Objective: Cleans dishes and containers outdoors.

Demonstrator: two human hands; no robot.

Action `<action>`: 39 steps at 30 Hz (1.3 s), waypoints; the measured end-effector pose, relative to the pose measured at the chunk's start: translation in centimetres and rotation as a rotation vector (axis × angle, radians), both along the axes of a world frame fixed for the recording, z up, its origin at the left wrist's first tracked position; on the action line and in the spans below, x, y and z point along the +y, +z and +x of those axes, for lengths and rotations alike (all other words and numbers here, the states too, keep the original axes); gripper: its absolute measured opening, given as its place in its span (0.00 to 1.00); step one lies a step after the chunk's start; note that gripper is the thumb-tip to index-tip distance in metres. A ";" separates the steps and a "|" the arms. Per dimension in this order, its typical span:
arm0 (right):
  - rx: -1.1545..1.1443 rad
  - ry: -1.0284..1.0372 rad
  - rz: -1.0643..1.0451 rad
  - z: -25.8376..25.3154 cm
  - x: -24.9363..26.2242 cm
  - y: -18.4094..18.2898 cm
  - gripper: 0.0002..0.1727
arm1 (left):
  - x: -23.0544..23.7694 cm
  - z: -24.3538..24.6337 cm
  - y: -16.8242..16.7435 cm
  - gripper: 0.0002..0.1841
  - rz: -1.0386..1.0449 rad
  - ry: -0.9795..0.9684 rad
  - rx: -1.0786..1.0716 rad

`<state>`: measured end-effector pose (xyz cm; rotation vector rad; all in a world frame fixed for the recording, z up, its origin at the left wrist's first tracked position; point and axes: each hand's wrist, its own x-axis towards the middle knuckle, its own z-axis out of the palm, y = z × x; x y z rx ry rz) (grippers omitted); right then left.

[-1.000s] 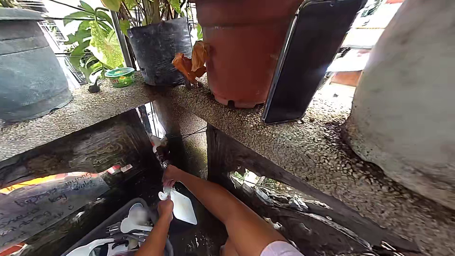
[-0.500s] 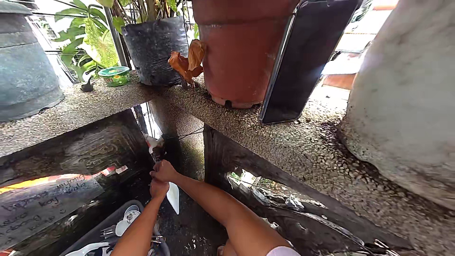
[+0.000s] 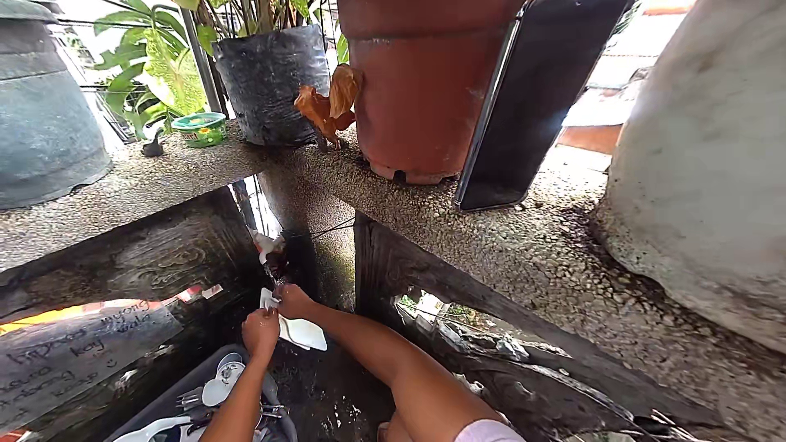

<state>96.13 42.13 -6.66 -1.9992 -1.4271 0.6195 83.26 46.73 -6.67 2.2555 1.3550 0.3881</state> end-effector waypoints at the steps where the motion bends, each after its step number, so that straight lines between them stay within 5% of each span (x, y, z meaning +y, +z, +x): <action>1: -0.025 0.107 -0.005 0.5 -0.1 -0.7 0.26 | 0.2 -0.4 0.4 0.21 0.011 0.027 -0.054; 4: -0.075 0.238 -0.018 -0.1 -0.3 -1.6 0.39 | 0.4 -1.2 1.6 0.20 0.011 0.078 -0.129; 8: -0.208 0.135 -0.072 -0.4 0.3 -1.8 0.33 | -0.7 -1.3 1.4 0.18 -0.001 0.035 -0.180; 13: -0.093 -0.064 -0.204 -0.1 -0.4 0.3 0.30 | -2.7 -4.5 0.2 0.19 0.034 0.037 -0.280; 21: -0.116 0.018 -0.217 1.7 1.9 1.2 0.19 | -7.1 -11.0 -3.9 0.25 -0.296 0.125 -0.119; 30: -0.174 0.031 -0.004 2.0 1.7 2.4 0.14 | -9.6 -10.9 -5.4 0.26 -0.521 0.031 -0.094; 39: -0.172 -0.044 -0.012 1.0 1.3 3.2 0.20 | -11.6 -11.1 -8.5 0.35 -0.696 0.169 -0.120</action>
